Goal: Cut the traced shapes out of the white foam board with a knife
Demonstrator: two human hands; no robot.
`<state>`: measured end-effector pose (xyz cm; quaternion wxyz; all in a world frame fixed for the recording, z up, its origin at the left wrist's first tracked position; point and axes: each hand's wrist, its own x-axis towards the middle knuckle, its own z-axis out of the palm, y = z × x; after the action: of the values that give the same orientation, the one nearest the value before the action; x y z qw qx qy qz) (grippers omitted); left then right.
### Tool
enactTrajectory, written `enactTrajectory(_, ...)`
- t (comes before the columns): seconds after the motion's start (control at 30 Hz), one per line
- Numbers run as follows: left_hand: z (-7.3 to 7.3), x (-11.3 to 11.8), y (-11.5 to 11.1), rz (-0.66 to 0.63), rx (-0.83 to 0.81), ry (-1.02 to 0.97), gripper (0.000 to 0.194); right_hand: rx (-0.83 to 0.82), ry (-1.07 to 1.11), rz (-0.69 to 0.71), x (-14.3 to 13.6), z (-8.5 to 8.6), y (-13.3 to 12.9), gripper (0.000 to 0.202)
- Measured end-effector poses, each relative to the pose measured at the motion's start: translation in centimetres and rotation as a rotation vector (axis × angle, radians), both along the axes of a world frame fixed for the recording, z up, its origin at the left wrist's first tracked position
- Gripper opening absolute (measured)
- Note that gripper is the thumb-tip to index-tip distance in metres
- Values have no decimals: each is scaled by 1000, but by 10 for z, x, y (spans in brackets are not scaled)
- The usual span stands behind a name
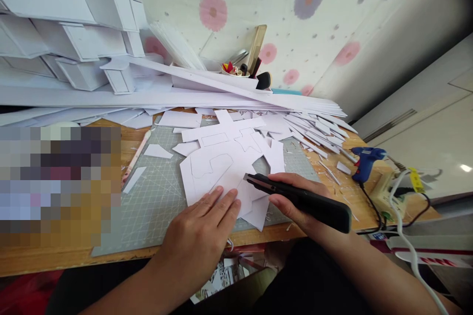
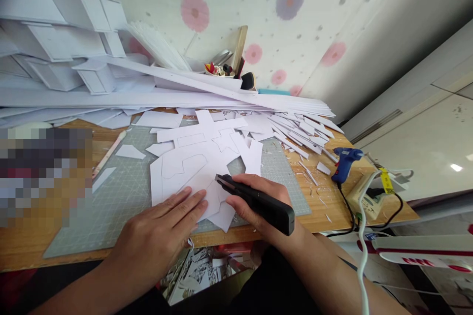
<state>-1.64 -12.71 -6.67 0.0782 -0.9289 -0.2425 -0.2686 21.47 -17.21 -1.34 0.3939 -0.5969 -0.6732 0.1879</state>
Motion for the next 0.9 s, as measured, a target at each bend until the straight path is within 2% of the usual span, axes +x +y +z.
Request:
enactTrajectory(0.23,0,0,-1,10,-14,10,38,-25,-56,86,-2,2,-3,30)
enactTrajectory(0.6,2,2,-5,40,-35,28,38,-8,-187,134,-7,3,-12,31)
enactTrajectory(0.9,-2,5,-5,63,-8,16,37,24,-183,134,-7,5,-24,26)
